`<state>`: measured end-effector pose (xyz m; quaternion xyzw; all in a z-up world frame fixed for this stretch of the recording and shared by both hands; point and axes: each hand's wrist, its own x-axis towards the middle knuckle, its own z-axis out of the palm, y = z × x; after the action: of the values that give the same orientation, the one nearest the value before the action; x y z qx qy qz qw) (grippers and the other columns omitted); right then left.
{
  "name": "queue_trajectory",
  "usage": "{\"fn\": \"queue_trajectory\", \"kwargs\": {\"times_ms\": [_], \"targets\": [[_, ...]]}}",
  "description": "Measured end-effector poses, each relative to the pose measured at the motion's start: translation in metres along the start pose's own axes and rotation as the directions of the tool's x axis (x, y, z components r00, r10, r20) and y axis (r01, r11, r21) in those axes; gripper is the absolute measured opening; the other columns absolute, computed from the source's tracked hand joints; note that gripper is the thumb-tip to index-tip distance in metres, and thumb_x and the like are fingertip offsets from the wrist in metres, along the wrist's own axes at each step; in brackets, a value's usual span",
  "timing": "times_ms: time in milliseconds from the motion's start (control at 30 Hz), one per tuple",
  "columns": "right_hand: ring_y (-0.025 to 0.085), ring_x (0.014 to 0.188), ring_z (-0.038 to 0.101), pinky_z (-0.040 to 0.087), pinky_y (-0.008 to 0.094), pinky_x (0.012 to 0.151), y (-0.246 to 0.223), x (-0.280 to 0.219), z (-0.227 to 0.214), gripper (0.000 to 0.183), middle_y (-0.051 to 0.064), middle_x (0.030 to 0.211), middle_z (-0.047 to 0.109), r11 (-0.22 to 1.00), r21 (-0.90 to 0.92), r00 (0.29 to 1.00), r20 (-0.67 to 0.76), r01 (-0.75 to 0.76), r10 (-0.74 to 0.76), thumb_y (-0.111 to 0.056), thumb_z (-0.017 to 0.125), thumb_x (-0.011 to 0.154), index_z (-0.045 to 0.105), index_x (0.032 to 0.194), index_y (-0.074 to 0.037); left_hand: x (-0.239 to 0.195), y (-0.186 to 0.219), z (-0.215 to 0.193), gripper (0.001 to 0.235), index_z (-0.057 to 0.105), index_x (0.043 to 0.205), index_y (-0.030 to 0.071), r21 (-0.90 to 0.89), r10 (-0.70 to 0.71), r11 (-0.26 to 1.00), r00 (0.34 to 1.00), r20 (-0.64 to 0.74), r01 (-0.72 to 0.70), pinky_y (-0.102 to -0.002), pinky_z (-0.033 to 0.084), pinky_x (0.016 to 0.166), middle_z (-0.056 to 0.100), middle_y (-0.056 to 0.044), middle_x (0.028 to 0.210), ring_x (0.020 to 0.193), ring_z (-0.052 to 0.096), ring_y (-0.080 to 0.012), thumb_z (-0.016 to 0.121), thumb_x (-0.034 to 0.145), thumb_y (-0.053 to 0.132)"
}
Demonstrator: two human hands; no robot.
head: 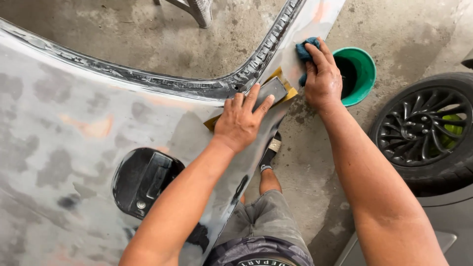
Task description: The person dips a sanding block and a cloth into a bucket of water, then sands the surface of a car door with the wet sanding block. They repeatedly wipe the sanded area with the cloth and re-wet the tools from the bucket.
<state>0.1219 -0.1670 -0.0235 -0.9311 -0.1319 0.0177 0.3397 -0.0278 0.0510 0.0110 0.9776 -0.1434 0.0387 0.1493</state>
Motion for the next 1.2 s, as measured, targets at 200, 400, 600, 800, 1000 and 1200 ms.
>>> {"fn": "queue_trajectory", "kwargs": {"times_ms": [200,400,600,800,1000,1200], "targets": [[0.034,0.136,0.056,0.048,0.041,0.108,0.0,0.002,-0.004,0.035,0.007,0.158,0.049,0.997,-0.002,0.996,0.059,-0.071,0.071,-0.012,0.062,0.105,0.065,0.139,-0.019,-0.096,0.032,-0.038,0.062,0.058,0.143,0.019,-0.066,-0.124,0.989,0.982,0.14,0.135,-0.046,0.048,0.082,0.048,-0.022,0.153,0.098,0.056,-0.0339,0.06,0.083,0.009],[0.036,0.137,0.055,0.049,0.042,0.108,0.006,0.001,0.0,0.035,0.008,0.158,0.049,0.999,-0.005,0.999,0.019,-0.032,0.032,-0.013,0.064,0.105,0.066,0.14,-0.018,-0.094,0.046,-0.015,0.048,0.061,0.141,0.021,-0.052,-0.161,0.986,0.987,0.003,0.161,-0.047,0.049,0.083,0.051,-0.021,0.148,0.1,0.057,-0.035,0.062,0.093,0.018],[0.034,0.134,0.059,0.051,0.041,0.106,-0.003,0.002,-0.007,0.034,0.007,0.157,0.051,0.999,-0.002,0.998,0.035,-0.048,0.048,-0.013,0.064,0.105,0.066,0.138,-0.018,0.034,0.035,0.022,0.055,0.058,0.146,0.018,0.01,-0.225,0.974,0.973,-0.049,0.226,-0.047,0.049,0.083,0.049,-0.022,0.149,0.105,0.057,-0.035,0.058,0.091,0.012],[0.034,0.117,0.056,0.046,0.041,0.106,-0.009,-0.001,-0.006,0.033,0.003,0.155,0.055,0.986,-0.152,0.996,0.047,-0.065,0.072,-0.017,0.065,0.104,0.068,0.138,-0.02,-0.092,0.059,-0.027,0.058,0.057,0.146,0.02,-0.066,-0.177,0.981,0.981,0.075,0.182,-0.047,0.049,0.083,0.048,-0.021,0.153,0.101,0.057,-0.0354,0.06,0.088,0.012],[0.036,0.122,0.053,0.044,0.046,0.103,-0.025,-0.03,-0.005,0.034,0.002,0.147,0.061,0.956,-0.247,0.987,0.043,0.159,-0.153,-0.015,0.07,0.099,0.071,0.133,-0.019,-0.1,0.062,-0.015,0.052,0.059,0.143,0.02,-0.04,-0.221,0.974,0.975,-0.001,0.221,-0.047,0.049,0.083,0.05,-0.022,0.15,0.102,0.057,-0.0357,0.062,0.092,0.017],[0.034,0.117,0.057,0.048,0.042,0.104,-0.024,-0.034,-0.006,0.038,0.004,0.148,0.061,0.995,-0.03,0.995,0.016,0.096,-0.095,-0.01,0.07,0.098,0.069,0.135,-0.017,0.021,0.04,0.02,0.055,0.058,0.146,0.019,0.052,-0.282,0.957,0.957,-0.063,0.286,-0.047,0.049,0.086,0.049,-0.021,0.148,0.108,0.057,-0.035,0.06,0.091,0.016]]}}
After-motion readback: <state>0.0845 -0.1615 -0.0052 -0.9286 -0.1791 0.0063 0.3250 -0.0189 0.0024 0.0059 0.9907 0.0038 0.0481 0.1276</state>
